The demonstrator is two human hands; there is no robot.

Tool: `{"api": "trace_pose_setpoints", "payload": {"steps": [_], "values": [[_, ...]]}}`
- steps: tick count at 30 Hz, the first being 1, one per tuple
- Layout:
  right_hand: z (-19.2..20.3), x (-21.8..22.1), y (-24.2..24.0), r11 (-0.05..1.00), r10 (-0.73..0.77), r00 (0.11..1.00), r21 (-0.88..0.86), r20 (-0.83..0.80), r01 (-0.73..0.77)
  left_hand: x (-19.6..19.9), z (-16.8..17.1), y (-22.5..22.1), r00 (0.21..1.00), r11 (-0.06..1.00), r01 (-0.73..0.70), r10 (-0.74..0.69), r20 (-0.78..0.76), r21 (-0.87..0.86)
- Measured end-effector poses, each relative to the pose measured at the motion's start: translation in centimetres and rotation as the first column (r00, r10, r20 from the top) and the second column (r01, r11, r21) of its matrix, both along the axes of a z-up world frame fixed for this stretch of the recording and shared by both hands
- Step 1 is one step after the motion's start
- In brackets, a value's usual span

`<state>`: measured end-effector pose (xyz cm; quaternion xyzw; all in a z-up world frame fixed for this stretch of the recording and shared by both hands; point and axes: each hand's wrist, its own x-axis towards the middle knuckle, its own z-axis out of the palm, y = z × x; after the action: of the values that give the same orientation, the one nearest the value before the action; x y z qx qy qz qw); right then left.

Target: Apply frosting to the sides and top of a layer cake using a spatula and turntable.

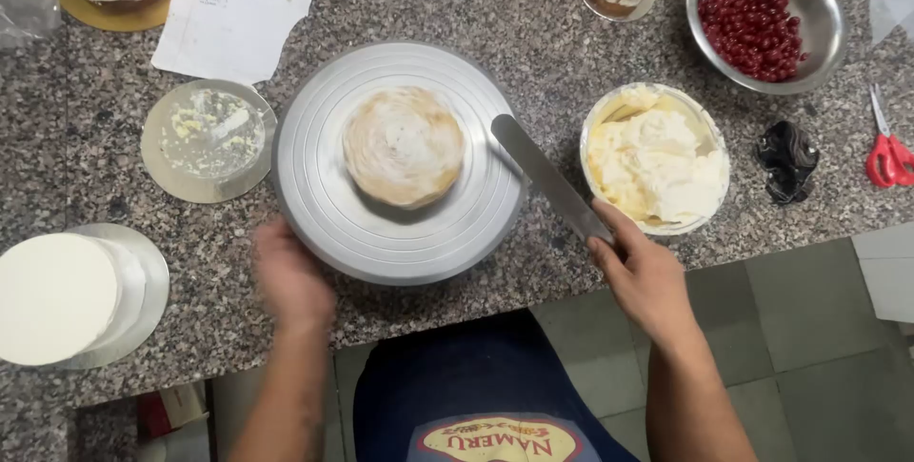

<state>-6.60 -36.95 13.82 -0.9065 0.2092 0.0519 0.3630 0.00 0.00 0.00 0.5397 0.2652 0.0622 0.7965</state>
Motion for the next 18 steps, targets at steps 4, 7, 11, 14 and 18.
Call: {"api": "trace_pose_setpoints", "payload": {"steps": [4, 7, 11, 14, 18], "values": [[0.0, 0.6, 0.2, 0.964, 0.088, 0.996, -0.254, 0.034, -0.077, -7.8, -9.5, -6.1, 0.735, 0.743, 0.668, -0.666, -0.123, -0.034], [-0.1, 0.6, 0.2, 0.92, 0.148, 0.988, -0.372, 0.049, -0.12, -6.4, -2.6, -5.7, 0.426, 0.393, 0.903, -0.873, -0.239, 0.173], [-0.2, 0.3, 0.4, 0.864, 0.201, 0.979, -0.477, 0.034, -0.161, -0.2, 1.1, 0.7, 0.8, 0.768, 0.569, -0.434, -0.415, 0.294], [-0.6, 0.1, 0.9, 0.831, 0.239, 0.97, -0.526, 0.043, -0.181, 1.6, -1.8, 2.7, 0.994, 0.991, 0.088, -0.081, -0.076, 0.104], [-0.8, 0.3, 2.0, 0.77, 0.304, 0.951, -0.6, 0.05, -0.215, -6.6, -6.7, -6.5, 0.702, 0.724, 0.672, -0.69, -0.174, -0.156]]}}
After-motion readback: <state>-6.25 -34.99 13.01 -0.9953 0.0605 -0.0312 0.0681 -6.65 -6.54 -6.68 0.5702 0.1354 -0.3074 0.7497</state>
